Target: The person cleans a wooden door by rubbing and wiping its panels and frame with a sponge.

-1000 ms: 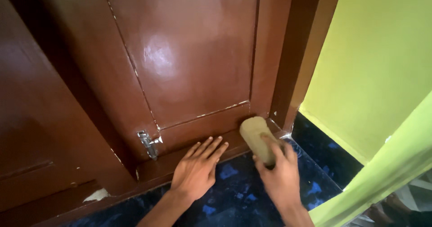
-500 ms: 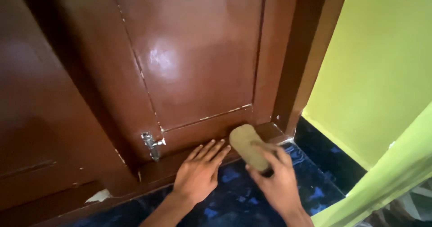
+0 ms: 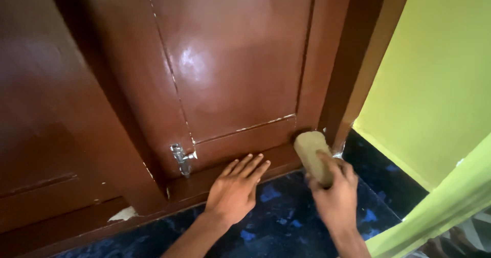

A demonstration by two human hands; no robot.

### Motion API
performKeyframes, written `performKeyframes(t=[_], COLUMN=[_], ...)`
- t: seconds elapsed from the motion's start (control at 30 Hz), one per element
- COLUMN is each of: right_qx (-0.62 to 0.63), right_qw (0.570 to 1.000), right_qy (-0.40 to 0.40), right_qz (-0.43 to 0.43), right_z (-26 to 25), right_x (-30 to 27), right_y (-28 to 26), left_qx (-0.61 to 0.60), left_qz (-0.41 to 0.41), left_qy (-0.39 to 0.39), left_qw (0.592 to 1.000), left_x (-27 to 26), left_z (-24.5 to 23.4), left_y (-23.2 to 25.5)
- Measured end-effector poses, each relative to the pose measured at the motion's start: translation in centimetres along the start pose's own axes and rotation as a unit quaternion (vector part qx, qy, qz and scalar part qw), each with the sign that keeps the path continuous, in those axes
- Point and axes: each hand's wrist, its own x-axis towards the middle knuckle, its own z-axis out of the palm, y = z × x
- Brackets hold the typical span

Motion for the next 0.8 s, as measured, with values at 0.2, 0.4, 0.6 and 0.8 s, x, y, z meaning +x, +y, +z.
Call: performKeyframes(t=[0.2, 0.4, 0.6, 0.8], right_qx=[0.05, 0.043, 0.011, 0.052], right_qw=[0.997, 0.996, 1.0, 0.995], right_qy=[-0.051, -0.06, -0.003, -0.055], right_qz=[-0.043, -0.044, 0.016, -0.065], right_z=[0.1, 0.3, 0.3, 1.0], right_x=[-0.1, -0.4, 0.5, -0.2], right_y=[0.3, -0.2, 1.2, 0.7], left_qx=[-0.008, -0.014, -0.028, -0.018], left_qz=[-0.017, -0.015, -0.001, -0.009], left_qy=[-0.037, -0.033, -0.012, -0.027], left_qw=[0.999, 0.999, 1.0, 0.999], left_x=[0.1, 0.1, 0.0, -0.1], left_z=[0.1, -0.2, -0.1, -0.4], left_y=[0.0, -0.2, -0.2, -0.2])
